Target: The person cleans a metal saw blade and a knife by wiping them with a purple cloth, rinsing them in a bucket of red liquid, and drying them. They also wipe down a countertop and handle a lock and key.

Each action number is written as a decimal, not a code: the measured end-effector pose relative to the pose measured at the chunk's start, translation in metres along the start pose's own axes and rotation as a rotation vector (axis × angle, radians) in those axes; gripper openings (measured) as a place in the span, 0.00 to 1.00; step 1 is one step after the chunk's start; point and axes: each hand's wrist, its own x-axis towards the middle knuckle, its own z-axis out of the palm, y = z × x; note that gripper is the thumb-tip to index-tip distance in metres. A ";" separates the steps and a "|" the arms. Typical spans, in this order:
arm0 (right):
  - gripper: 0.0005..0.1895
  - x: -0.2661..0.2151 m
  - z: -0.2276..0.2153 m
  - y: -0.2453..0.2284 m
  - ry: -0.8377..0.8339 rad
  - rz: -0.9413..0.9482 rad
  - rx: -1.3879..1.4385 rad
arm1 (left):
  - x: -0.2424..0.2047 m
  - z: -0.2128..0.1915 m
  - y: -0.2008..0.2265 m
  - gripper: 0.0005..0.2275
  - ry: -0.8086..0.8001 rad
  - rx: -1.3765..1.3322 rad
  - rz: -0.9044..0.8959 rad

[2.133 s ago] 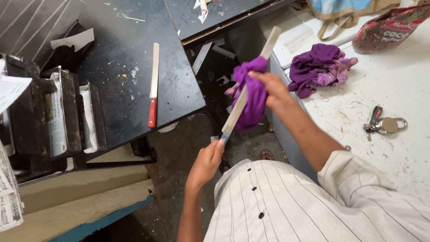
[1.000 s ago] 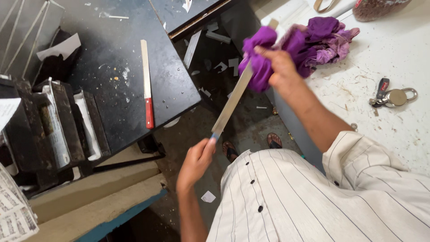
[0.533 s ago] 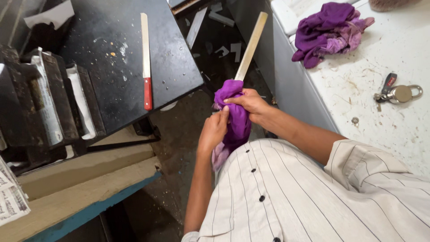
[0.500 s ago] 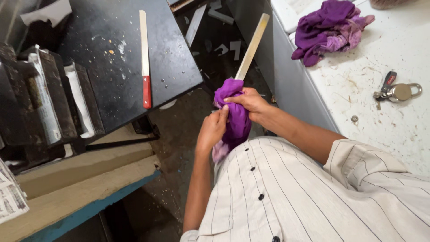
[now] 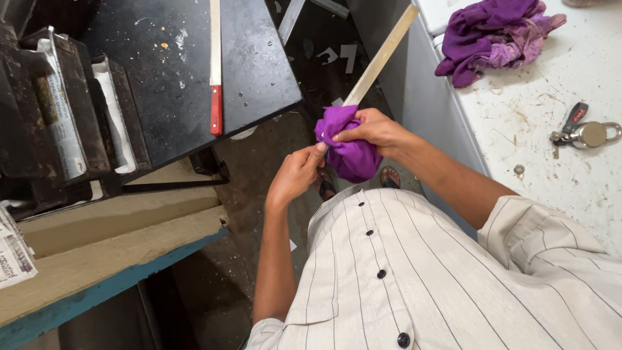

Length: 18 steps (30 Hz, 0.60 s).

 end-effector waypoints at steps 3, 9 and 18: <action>0.16 -0.003 0.008 0.002 0.013 -0.050 0.194 | 0.000 0.000 0.008 0.28 0.030 -0.001 -0.001; 0.15 0.007 0.020 0.010 0.106 -0.149 0.303 | 0.003 0.013 0.018 0.25 0.105 -0.001 0.065; 0.15 0.000 -0.033 -0.054 0.205 -0.284 0.384 | -0.038 -0.006 -0.001 0.21 -0.053 -0.129 0.086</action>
